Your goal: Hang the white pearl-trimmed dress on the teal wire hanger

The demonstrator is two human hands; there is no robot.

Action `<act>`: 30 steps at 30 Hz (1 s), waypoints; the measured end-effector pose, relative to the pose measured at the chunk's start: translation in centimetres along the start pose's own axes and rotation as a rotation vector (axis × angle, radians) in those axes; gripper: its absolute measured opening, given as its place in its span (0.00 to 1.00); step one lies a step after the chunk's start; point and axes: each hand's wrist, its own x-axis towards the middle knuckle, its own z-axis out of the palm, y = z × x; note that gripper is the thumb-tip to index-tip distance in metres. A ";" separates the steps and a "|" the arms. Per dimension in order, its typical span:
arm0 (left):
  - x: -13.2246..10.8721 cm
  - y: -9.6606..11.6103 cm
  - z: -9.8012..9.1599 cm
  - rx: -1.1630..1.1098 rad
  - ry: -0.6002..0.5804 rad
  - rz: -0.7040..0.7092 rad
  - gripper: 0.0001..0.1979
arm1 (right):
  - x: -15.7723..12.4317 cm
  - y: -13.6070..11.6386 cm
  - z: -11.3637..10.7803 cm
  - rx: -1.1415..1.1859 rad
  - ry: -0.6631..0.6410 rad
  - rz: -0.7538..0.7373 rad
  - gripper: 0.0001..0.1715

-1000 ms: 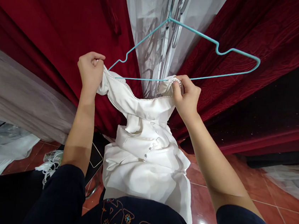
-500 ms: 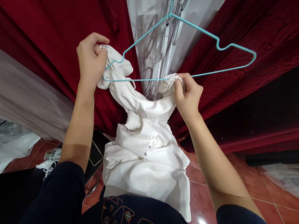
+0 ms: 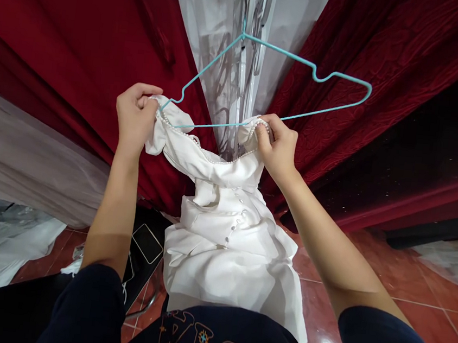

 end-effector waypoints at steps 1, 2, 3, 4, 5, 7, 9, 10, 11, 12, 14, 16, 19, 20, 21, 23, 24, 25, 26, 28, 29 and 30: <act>0.4 0.4 0.7 0.013 0.004 0.018 0.17 | -0.1 0.0 0.0 -0.001 -0.002 -0.004 0.22; 0.9 0.7 1.5 0.023 0.010 0.039 0.17 | -0.1 -0.1 0.0 -0.004 0.000 -0.008 0.22; 1.4 0.9 2.2 0.025 0.023 0.063 0.17 | -0.2 -0.1 0.0 -0.006 0.002 -0.011 0.22; 2.0 1.1 3.0 0.021 0.039 0.091 0.17 | -0.2 -0.1 0.0 -0.008 0.005 -0.014 0.23; 2.6 1.0 3.8 0.012 0.053 0.120 0.16 | -0.2 -0.1 0.0 -0.006 0.007 -0.018 0.23; 3.7 0.7 5.4 -0.004 0.068 0.153 0.15 | -0.1 0.0 0.0 0.003 0.006 -0.026 0.22; 4.3 0.2 6.7 -0.003 0.062 0.113 0.16 | 0.0 0.0 -0.1 0.001 0.004 -0.031 0.22; 4.2 0.0 7.2 0.004 0.040 0.082 0.17 | 0.0 0.0 -0.2 -0.009 0.008 -0.033 0.22; 3.9 -0.1 7.6 0.012 0.009 0.067 0.19 | 0.0 0.1 -0.3 -0.023 0.011 -0.033 0.22; 3.3 -0.1 7.8 0.020 -0.020 0.078 0.21 | -0.1 0.1 -0.4 -0.037 0.014 -0.034 0.22; 1.8 0.3 7.9 0.040 -0.046 0.178 0.21 | -0.1 0.1 -0.4 -0.049 0.012 -0.034 0.22; 0.4 0.8 7.7 0.058 -0.027 0.275 0.19 | -0.1 0.3 -0.3 -0.030 0.014 -0.037 0.23; -0.5 1.3 7.2 0.053 -0.061 0.271 0.14 | 0.1 0.6 -0.1 0.016 0.023 -0.045 0.23; -0.5 1.4 7.1 0.039 -0.087 0.251 0.13 | 0.2 0.6 -0.1 0.029 0.022 -0.043 0.22; -0.5 1.4 7.0 0.026 -0.107 0.233 0.13 | 0.2 0.6 -0.1 0.038 0.020 -0.039 0.22; -0.4 1.5 6.6 0.012 -0.130 0.219 0.14 | 0.1 0.5 -0.3 0.050 0.003 -0.055 0.21; -0.3 1.7 6.3 0.012 -0.137 0.221 0.15 | -0.1 0.4 -0.6 0.052 -0.003 -0.080 0.21; -0.3 1.9 6.0 0.014 -0.145 0.225 0.15 | -0.4 0.4 -0.9 0.055 0.000 -0.114 0.21; -0.3 2.2 5.6 0.019 -0.150 0.231 0.15 | -0.7 0.4 -1.3 0.057 0.029 -0.146 0.22; -0.3 2.8 4.6 0.048 -0.159 0.256 0.15 | -1.1 1.0 -2.4 0.062 0.160 -0.164 0.23; -0.2 3.1 4.2 0.074 -0.162 0.279 0.14 | -1.1 1.6 -3.1 0.069 0.263 -0.152 0.23; -0.1 3.4 3.8 0.101 -0.170 0.304 0.13 | -0.7 2.4 -4.0 0.083 0.384 -0.138 0.21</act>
